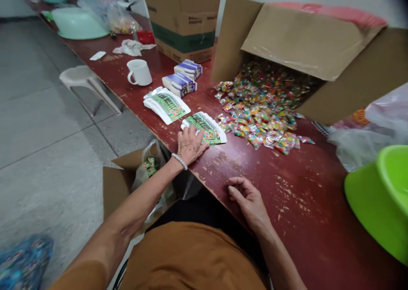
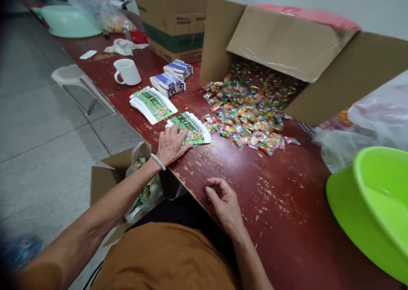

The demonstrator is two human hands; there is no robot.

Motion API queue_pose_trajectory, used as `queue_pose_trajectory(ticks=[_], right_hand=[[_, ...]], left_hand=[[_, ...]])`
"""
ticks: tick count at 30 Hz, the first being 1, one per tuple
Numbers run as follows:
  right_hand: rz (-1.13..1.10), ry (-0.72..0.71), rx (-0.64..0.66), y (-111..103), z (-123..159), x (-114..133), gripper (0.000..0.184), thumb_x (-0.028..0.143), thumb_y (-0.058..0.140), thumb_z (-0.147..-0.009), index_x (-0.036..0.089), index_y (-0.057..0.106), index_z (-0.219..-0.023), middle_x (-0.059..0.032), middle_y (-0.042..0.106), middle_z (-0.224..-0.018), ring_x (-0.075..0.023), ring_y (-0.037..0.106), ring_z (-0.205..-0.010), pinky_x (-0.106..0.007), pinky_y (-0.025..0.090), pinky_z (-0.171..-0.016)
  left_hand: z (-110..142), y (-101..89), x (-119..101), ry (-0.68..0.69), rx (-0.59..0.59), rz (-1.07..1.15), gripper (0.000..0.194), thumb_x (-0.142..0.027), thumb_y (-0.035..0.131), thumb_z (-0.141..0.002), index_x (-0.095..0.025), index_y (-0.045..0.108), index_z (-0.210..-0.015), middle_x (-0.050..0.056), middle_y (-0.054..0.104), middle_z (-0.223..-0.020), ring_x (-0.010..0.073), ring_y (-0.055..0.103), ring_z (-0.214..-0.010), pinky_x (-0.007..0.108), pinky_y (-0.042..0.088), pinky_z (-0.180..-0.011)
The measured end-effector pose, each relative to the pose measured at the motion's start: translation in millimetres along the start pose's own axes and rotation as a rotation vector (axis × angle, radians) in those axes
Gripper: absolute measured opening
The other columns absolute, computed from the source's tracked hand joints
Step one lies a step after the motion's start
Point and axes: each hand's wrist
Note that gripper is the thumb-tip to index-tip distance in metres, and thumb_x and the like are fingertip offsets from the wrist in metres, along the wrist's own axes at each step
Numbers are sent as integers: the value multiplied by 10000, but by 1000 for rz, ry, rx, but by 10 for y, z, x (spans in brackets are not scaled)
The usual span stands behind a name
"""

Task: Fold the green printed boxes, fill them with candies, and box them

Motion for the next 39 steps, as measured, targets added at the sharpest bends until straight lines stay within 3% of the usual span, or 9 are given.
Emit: queue_pose_trajectory(ticks=[6,10,15,19,25,28,32,34,39], right_hand=[[-84,10,16,-26,-16,23,349,459,766,-756,189,653,-946,-2,627,-788,-124,536,-667,-248,475,-632],[-131,24,28,-32,-36,31,343,436,775,-747,182,650,-941,1,622,-789,-111,531,-650,-232,484,-606],[-315,54,-116,26,-132,111,493,445,805,-710,210,593,-1089,-25,641,-960,-99,569,-646,-198,481,-516],[-401,-17,-210,98,-323,180,530,447,806,-706,211,572,-1118,1,639,-898,-96,585,-652,-186,476,-523],[-312,-89,-198,-11,-427,187,386,461,776,-716,180,637,-940,41,615,-683,-94,508,-540,-220,448,-536],[-235,-156,-94,-91,-349,245,317,439,745,-771,187,648,-935,21,647,-749,-113,540,-615,-230,466,-601],[-245,-173,111,-86,-237,357,252,418,717,-820,213,658,-955,-1,666,-854,-132,587,-732,-239,492,-687],[-285,-139,164,-52,-197,395,284,433,719,-816,236,655,-1010,-11,669,-900,-147,607,-761,-254,511,-691],[-355,-109,230,18,-110,433,473,420,742,-794,291,577,-1218,-32,668,-1050,-179,646,-846,-307,557,-735]], left_hand=[[-230,-35,-20,-42,109,-61,517,-568,618,-837,-170,577,-1165,175,558,-1164,358,507,-1064,414,399,-817],[-251,-92,9,-28,33,-20,533,-585,688,-768,-170,561,-1077,151,580,-1126,336,523,-1047,382,395,-804],[88,-155,-136,81,-216,90,519,-592,692,-738,-183,545,-1022,144,636,-1022,329,566,-970,396,391,-778],[441,-167,-362,184,-196,264,497,-528,713,-722,-189,545,-1044,113,682,-985,305,618,-932,403,412,-790],[576,-280,-514,-58,160,835,529,-413,741,-733,-214,492,-1155,55,708,-966,258,670,-913,378,457,-810],[527,-399,-481,-186,637,1357,661,-447,749,-745,-199,443,-1275,65,714,-993,223,686,-873,342,495,-772],[535,-468,-502,-186,1298,1815,568,-483,823,-658,-142,609,-1060,143,720,-1009,254,719,-832,346,529,-749],[585,-456,-543,-199,1332,1940,570,-496,849,-622,-138,639,-1013,130,731,-907,258,725,-763,346,540,-717],[681,-384,-575,-176,1138,1995,612,-535,894,-527,-126,703,-940,102,727,-823,233,707,-704,320,544,-690]])
Point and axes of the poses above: each hand's wrist, its own z-axis away from the middle knuckle, its own y-axis out of the palm, x = y × z
